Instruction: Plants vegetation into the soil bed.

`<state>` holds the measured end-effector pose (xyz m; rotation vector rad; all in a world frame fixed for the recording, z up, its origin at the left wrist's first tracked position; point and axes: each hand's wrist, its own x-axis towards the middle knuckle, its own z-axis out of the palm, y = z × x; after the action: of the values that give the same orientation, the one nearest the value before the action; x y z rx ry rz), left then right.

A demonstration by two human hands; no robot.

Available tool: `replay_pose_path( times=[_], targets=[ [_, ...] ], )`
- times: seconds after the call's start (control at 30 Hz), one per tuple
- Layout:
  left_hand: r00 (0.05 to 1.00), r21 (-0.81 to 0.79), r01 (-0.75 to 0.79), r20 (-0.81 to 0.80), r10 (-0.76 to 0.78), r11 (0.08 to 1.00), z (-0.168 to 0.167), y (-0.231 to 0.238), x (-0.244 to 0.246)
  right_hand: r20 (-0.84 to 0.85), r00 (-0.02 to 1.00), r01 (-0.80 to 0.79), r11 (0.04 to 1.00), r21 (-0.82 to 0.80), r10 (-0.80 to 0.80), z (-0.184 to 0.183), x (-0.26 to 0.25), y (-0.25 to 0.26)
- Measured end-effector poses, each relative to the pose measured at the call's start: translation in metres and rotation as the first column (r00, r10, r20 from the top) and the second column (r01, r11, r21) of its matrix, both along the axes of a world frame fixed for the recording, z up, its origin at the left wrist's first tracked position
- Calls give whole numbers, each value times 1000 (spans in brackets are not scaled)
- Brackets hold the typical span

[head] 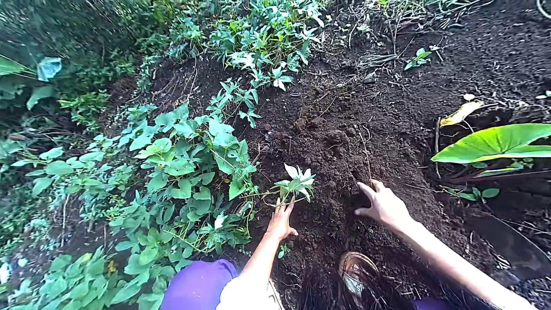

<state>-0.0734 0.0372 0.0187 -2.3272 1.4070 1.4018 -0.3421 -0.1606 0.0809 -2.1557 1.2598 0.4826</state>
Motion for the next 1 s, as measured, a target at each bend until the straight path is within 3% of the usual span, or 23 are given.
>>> replay_pose_path(
  times=[0.17, 0.27, 0.37, 0.43, 0.57, 0.67, 0.83, 1.0],
  targets=[
    [1000, 30, 9, 13, -9, 1000, 2, 0, -2, 51, 998, -44, 996, -82, 48, -17, -10, 1],
    [1000, 27, -2, 23, 1, 1000, 4, 2, -4, 41, 998, 50, 999, 14, -51, 9, 2, -23],
    [999, -5, -35, 20, 35, 999, 5, 7, -4, 176, 981, 81, 997, 1, -80, 45, 19, -46],
    [1000, 27, -24, 15, 24, 999, 5, 8, -5, 162, 986, -43, 999, 15, 40, 62, 34, -60],
    [1000, 57, -9, -7, 10, 998, 5, 3, -4, -32, 959, -279, 960, 37, 280, 77, 80, -102],
    [1000, 72, -11, -15, 12, 997, 3, 4, -5, 35, 975, -215, 972, -92, 219, 60, 116, -151],
    [1000, 93, -8, -12, 10, 996, 4, 3, -5, 183, 979, -99, 994, 50, 88, -39, 147, -188],
    [1000, 93, -17, -13, 19, 995, 5, 2, -5, 31, 985, -170, 985, -30, 170, -18, 141, -138]
  ],
)
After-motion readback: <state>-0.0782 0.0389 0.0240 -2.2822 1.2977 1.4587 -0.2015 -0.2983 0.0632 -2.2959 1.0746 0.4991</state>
